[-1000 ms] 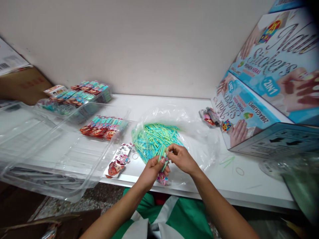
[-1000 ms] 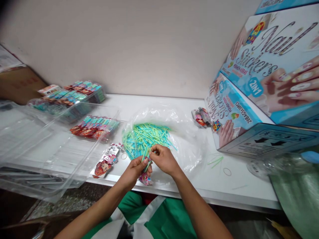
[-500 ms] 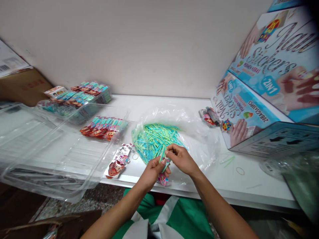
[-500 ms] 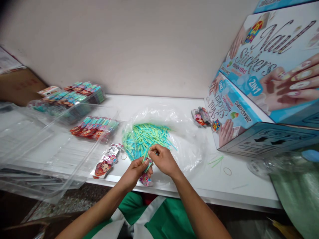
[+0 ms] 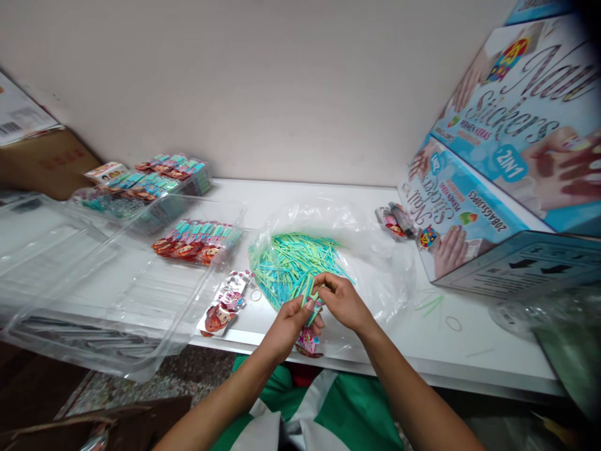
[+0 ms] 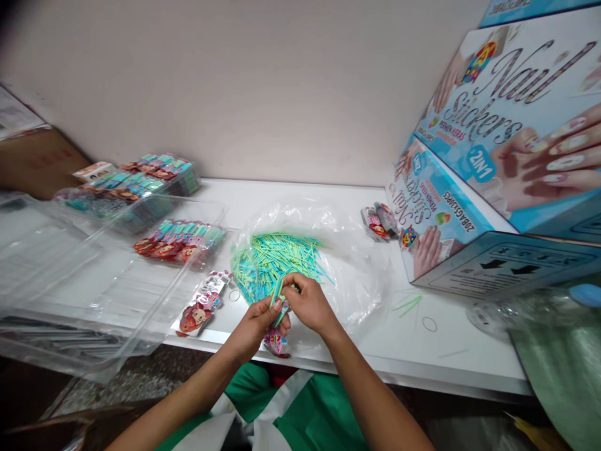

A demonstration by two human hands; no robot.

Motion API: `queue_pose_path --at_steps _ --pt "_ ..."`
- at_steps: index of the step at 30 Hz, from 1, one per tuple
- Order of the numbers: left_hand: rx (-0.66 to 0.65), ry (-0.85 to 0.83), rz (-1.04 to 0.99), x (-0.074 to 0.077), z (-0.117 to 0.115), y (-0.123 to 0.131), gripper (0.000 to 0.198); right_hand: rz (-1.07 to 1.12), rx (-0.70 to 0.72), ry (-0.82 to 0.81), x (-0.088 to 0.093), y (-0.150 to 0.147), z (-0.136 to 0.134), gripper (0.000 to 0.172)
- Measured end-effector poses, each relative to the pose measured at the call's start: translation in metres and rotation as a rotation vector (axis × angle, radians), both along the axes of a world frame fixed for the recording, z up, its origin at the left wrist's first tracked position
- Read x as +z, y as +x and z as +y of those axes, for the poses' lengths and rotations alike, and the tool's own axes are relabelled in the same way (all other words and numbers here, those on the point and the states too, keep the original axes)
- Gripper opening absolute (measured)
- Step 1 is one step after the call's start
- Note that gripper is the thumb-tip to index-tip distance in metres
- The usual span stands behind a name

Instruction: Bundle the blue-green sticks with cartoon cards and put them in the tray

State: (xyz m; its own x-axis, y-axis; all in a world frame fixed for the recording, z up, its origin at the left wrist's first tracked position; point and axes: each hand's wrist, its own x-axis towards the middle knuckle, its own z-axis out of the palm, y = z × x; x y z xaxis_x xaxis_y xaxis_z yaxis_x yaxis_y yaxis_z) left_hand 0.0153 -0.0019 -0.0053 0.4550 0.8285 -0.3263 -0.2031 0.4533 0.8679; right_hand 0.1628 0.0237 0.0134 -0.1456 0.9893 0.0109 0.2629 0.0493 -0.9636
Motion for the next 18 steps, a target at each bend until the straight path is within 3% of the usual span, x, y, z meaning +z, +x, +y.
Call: queue_pose_path --at_steps 18 --pt "-0.053 -0.038 -0.12 0.0041 0.0002 -0.004 0.029 -0.061 0.076 0.044 0.0097 0.003 -0.0006 0.014"
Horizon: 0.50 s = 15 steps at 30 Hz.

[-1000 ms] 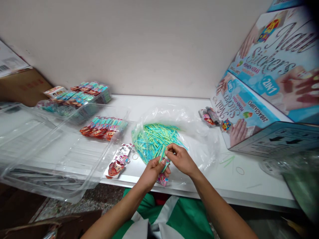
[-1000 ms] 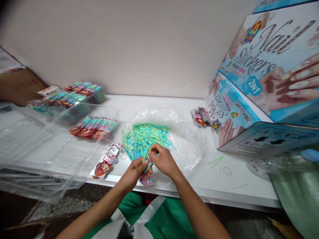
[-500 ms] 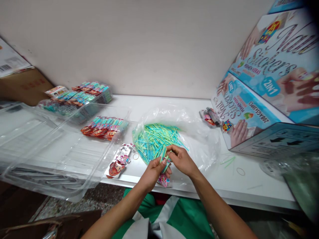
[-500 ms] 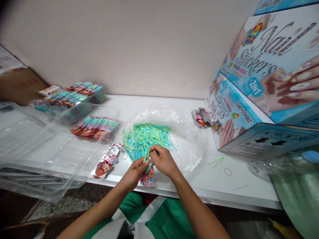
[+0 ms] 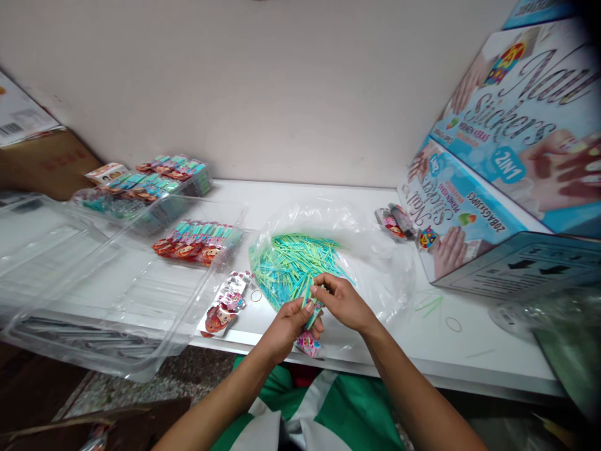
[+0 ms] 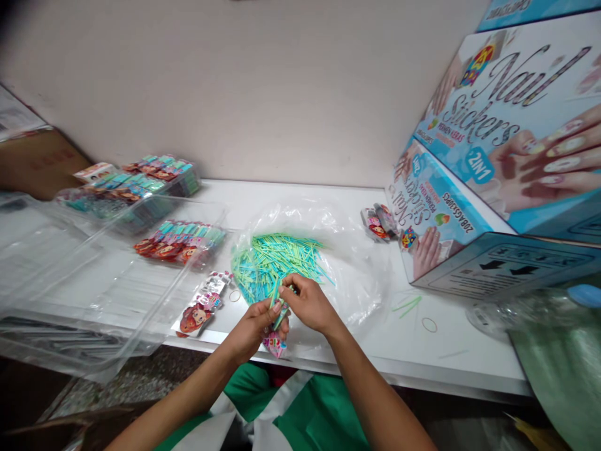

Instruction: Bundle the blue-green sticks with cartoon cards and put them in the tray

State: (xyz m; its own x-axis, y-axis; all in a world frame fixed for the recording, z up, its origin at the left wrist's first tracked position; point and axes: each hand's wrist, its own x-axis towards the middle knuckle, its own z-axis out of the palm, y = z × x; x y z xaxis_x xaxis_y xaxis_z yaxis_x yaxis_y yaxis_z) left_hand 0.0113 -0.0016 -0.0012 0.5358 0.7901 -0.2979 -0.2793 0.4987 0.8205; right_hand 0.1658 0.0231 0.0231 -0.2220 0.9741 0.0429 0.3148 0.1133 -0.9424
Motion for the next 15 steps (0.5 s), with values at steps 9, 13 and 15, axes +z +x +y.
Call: queue_pose_path --at_steps 9,13,15 --pt "-0.006 -0.023 -0.002 0.0023 0.0007 -0.0027 0.033 -0.041 0.001 -0.022 -0.0022 0.0007 -0.0026 0.005" --pt "-0.009 -0.002 0.003 0.0018 0.0005 -0.0042 0.033 0.08 0.01 -0.069 -0.0026 -0.0034 -0.0045 0.023" --pt "-0.017 0.0 0.009 0.0013 0.0007 -0.0053 0.033 0.074 0.023 -0.052 -0.0018 -0.0048 -0.0044 0.023"
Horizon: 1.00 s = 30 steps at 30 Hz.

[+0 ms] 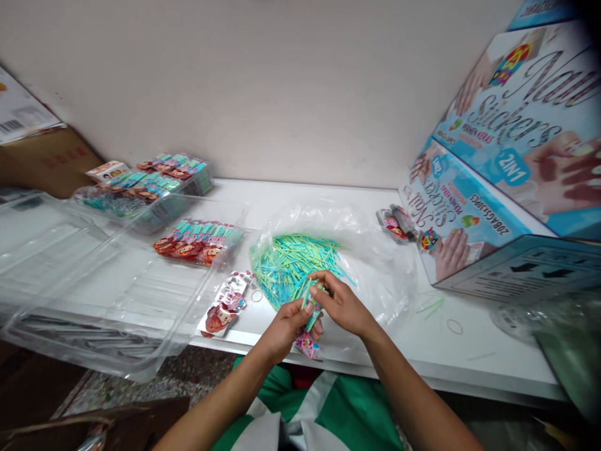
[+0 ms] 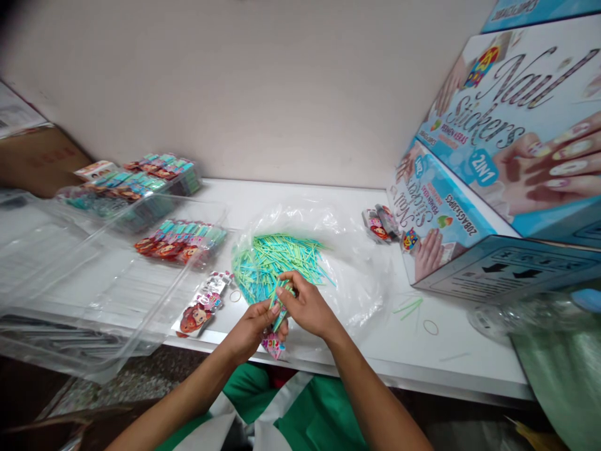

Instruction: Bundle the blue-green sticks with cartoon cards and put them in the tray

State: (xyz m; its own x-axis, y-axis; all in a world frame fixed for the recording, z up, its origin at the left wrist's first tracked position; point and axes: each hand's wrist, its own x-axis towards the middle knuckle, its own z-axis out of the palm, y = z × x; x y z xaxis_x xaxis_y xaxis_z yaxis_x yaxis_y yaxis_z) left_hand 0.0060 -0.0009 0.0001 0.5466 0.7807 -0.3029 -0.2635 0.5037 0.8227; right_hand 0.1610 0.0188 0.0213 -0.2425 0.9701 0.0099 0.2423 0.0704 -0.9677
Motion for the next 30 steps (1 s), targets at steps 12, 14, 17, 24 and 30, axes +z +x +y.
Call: queue_pose_path --at_steps 12,14,17,24,30 --pt "0.102 0.151 0.093 0.0 0.005 -0.006 0.036 -0.062 -0.02 0.013 0.008 -0.003 -0.005 0.023" --pt "0.139 0.208 0.1 0.004 0.007 -0.007 0.036 0.052 0.011 -0.006 0.006 -0.006 -0.007 0.03" --pt "0.177 0.31 0.148 0.012 0.009 -0.013 0.036 0.147 0.032 0.041 0.006 -0.009 -0.009 0.034" --pt "0.188 0.46 0.22 0.024 0.008 -0.035 0.034 -0.01 -0.012 0.322 0.02 -0.009 -0.011 0.047" --pt "0.189 0.491 0.185 0.025 0.006 -0.043 0.048 -0.05 0.005 0.411 0.029 -0.01 -0.01 0.047"
